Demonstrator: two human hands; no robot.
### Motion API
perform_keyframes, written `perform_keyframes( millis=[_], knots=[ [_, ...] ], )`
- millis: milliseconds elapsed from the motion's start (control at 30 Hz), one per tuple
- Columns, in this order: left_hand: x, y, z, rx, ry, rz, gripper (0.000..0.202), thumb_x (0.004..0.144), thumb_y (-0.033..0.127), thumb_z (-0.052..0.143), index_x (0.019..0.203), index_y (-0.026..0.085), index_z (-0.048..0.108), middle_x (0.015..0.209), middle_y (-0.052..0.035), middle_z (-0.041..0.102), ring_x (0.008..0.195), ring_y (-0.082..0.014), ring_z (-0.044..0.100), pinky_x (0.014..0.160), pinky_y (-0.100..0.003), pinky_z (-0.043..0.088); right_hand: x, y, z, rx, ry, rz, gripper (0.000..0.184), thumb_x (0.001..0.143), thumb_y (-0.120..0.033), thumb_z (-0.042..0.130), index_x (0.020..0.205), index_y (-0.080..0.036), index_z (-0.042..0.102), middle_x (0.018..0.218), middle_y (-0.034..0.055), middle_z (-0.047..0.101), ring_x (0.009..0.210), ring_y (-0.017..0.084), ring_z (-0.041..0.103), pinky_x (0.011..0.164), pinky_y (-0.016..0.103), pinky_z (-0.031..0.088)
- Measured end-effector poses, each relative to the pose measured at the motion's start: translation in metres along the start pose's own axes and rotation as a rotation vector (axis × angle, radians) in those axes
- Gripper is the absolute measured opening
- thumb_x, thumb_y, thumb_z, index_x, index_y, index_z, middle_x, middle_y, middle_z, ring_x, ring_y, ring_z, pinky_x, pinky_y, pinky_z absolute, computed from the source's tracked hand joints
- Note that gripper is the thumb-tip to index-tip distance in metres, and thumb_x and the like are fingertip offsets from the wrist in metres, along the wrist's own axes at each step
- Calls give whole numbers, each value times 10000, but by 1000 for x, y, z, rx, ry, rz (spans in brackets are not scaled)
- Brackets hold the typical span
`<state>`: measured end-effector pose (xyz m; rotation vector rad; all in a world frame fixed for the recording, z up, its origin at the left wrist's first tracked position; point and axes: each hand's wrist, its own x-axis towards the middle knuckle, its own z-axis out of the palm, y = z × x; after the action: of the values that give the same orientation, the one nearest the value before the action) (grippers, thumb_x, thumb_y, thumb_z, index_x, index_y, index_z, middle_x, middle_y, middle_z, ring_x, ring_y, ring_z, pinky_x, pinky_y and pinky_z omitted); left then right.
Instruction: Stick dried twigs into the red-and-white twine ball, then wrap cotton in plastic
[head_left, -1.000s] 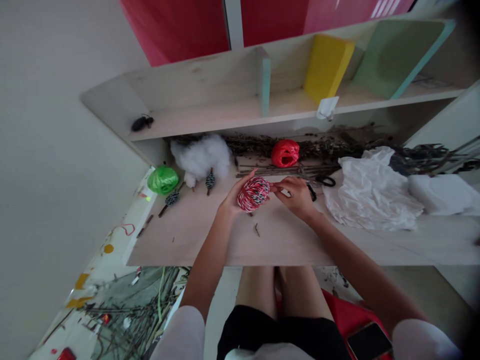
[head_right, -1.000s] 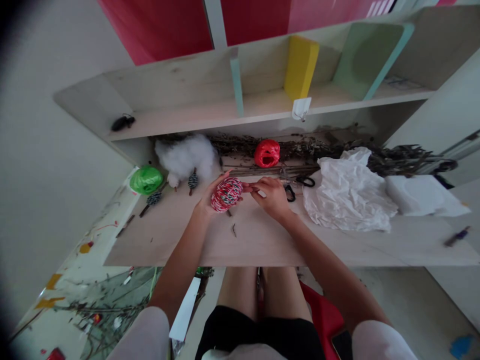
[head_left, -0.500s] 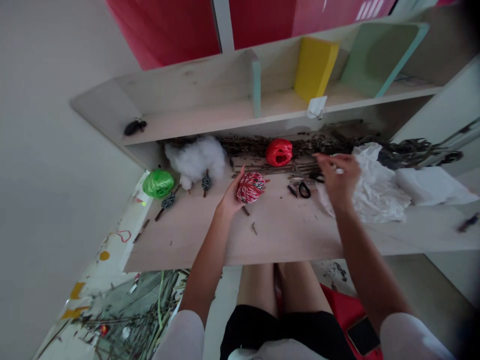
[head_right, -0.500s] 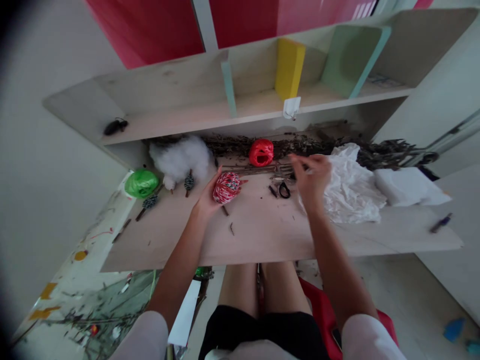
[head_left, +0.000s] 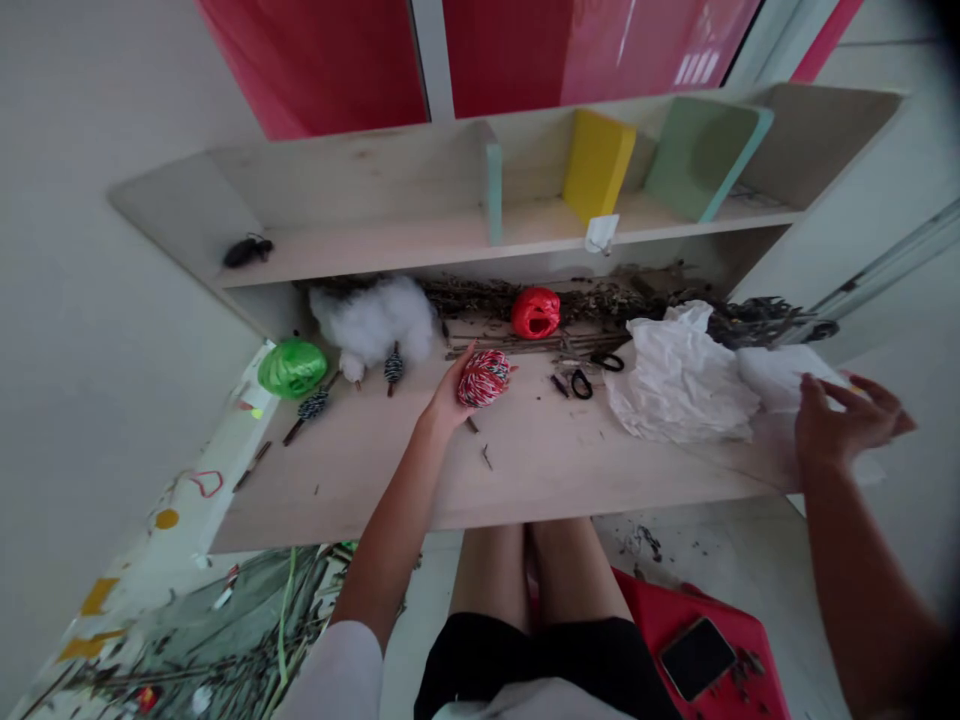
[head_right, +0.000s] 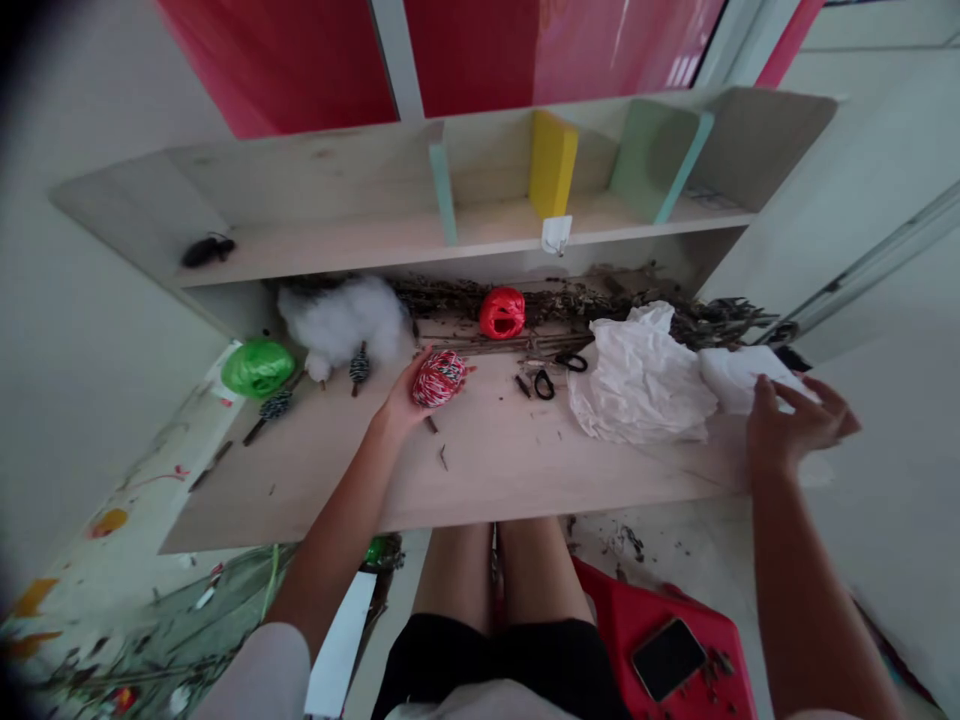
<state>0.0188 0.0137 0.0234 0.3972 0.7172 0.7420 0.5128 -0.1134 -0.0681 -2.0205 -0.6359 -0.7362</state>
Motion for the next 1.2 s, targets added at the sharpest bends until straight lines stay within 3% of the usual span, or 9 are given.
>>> perform_keyframes(
  millis=[133,400,500,600,700,867,967,1067,1200],
  knots=[
    [4,-1,-6,8,9,-2,505,966,438,310,1145,69,605,857,-150,731,577,-162,676,550,-270,557,-5,-7,9,56,6,150,74,646,-149,746,713,-170,768,1136,171,685,1182,350,470,981,528,317],
    [8,-5,-9,13,36,65,492,952,449,367,1166,79,611,943,-151,732,790,-200,710,757,-341,571,-10,-13,6,108,-47,-47,135,725,-286,675,616,-255,748,1141,192,688,1203,373,493,1030,652,125],
    [5,-6,-8,23,45,103,476,919,478,453,1119,86,635,903,-129,737,783,-191,707,759,-316,565,-14,-16,4,121,-39,-39,248,777,-435,623,701,-253,774,1125,228,681,1198,387,507,1023,661,132],
    [2,-7,-7,32,51,180,380,871,423,576,1102,130,644,873,-80,740,738,-163,701,732,-279,557,-18,-22,-2,150,42,-27,501,741,-643,569,941,-232,773,1162,283,642,1201,423,504,1011,665,151],
    [-2,-11,-6,23,64,241,259,833,288,644,1073,191,655,861,-31,740,723,-149,696,703,-270,552,-21,-38,-17,235,177,-72,740,691,-771,490,1111,-203,711,1175,318,613,1218,448,486,969,666,221],
    [-8,-21,2,190,73,272,248,704,249,762,922,161,684,853,-55,730,706,-170,687,641,-270,535,-24,-100,-49,405,219,-202,570,781,-652,516,1078,-194,681,1144,278,627,1166,380,537,977,567,345],
    [-20,-24,15,302,159,420,352,589,256,841,890,169,680,839,-33,721,675,-131,661,628,-220,505,-40,-152,-62,531,-77,-263,456,886,-572,429,876,-200,692,959,217,698,1011,327,626,941,500,425],
    [-47,-28,25,382,137,511,381,576,314,842,886,154,688,864,-47,713,731,-145,657,671,-231,508,-78,-200,-67,623,-351,-333,473,912,-549,402,884,-166,676,935,172,705,916,292,655,851,455,490],
    [-109,-57,10,359,370,752,338,636,401,792,871,183,686,848,-24,697,815,-151,642,736,-215,504,-140,-240,-67,736,-762,-506,480,926,-560,379,878,-182,672,893,124,714,854,255,668,786,395,513]
  ],
)
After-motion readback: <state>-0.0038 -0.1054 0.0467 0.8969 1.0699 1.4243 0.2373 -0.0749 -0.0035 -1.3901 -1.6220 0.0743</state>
